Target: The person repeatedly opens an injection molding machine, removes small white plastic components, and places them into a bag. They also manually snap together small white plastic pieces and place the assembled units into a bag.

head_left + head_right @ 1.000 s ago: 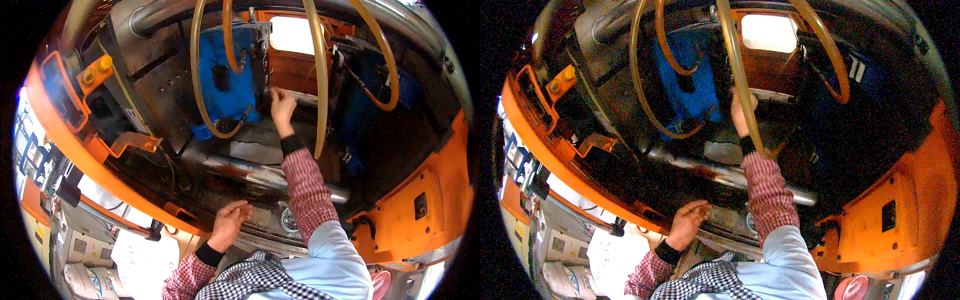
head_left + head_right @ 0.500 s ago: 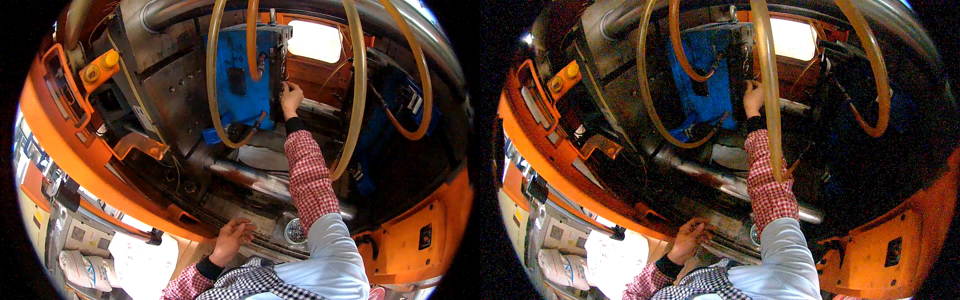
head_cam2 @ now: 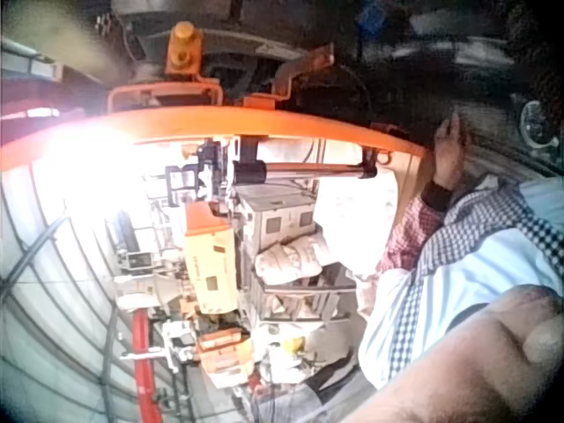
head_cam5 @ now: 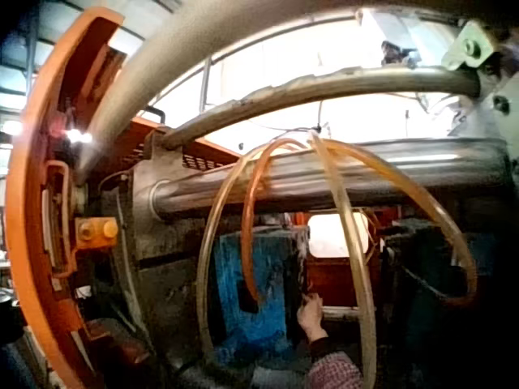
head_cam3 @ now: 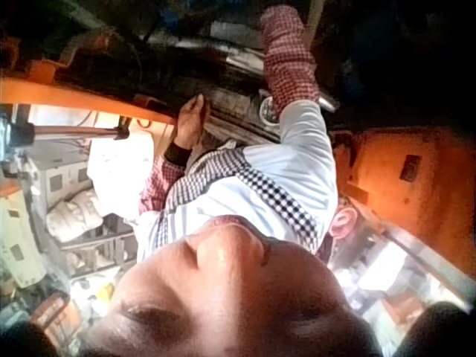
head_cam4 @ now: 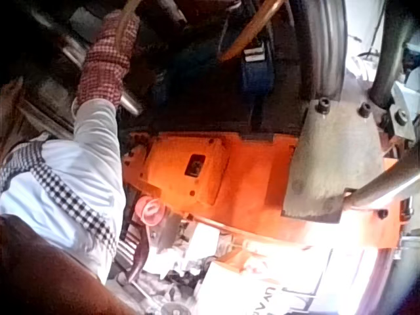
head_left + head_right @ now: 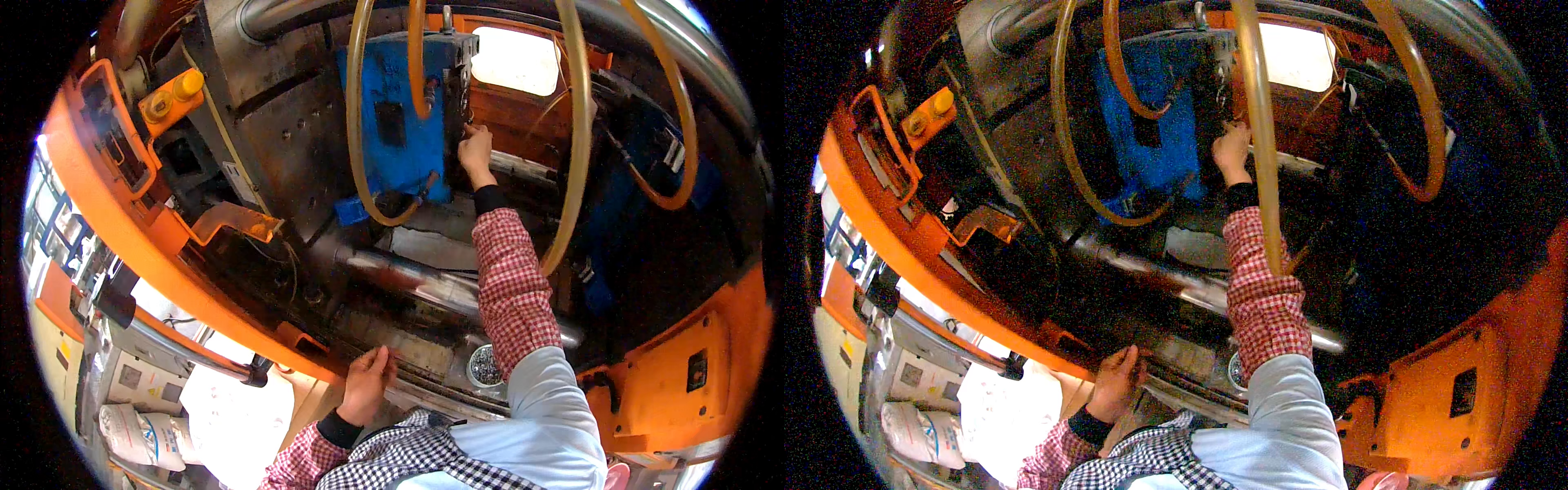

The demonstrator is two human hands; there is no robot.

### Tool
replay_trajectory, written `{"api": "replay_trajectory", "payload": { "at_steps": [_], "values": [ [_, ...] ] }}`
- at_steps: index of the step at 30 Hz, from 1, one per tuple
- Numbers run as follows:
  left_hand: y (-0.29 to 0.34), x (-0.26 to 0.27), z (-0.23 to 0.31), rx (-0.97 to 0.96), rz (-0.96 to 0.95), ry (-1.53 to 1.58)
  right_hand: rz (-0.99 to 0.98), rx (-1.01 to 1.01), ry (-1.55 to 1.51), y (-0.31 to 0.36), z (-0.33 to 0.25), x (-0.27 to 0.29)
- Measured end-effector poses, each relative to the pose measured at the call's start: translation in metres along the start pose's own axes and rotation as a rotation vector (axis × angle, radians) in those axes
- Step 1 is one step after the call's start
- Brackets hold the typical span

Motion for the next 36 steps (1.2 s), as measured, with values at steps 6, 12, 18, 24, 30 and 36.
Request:
{"api": "replay_trajectory", "payload": {
  "at_steps": [6,12,18,24,30,36],
  "values": [
    [0.002,-0.026,0.017,-0.061,-0.041,0.091,0.225,0.044,0.305,0.020,-0.005,0.062],
    [-0.001,-0.023,0.023,-0.072,-0.086,0.186,-0.900,0.159,-0.550,0.194,-0.194,0.133],
    [-0.005,-0.054,0.020,-0.041,-0.210,0.181,-0.885,0.147,-0.534,0.238,-0.193,0.158],
    [0.002,-0.056,0.024,-0.023,-0.194,0.159,-0.964,0.280,-0.467,0.237,-0.201,0.165],
    [-0.002,-0.045,0.034,-0.082,-0.059,0.166,-0.764,0.442,-0.461,0.217,-0.204,0.167],
    [-0.004,-0.030,0.019,-0.075,-0.040,0.102,0.120,-0.098,-0.474,0.076,-0.084,0.131]
  ]
}}
Point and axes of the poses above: each hand's wrist, its own y-axis away from the middle knuckle, its own x-axis out of the back of the hand, z = x × y, the point moved 9 cm from there along -y, towards the middle knuckle, and after that the axes turned 1 degree about x, right-handed, at the moved point
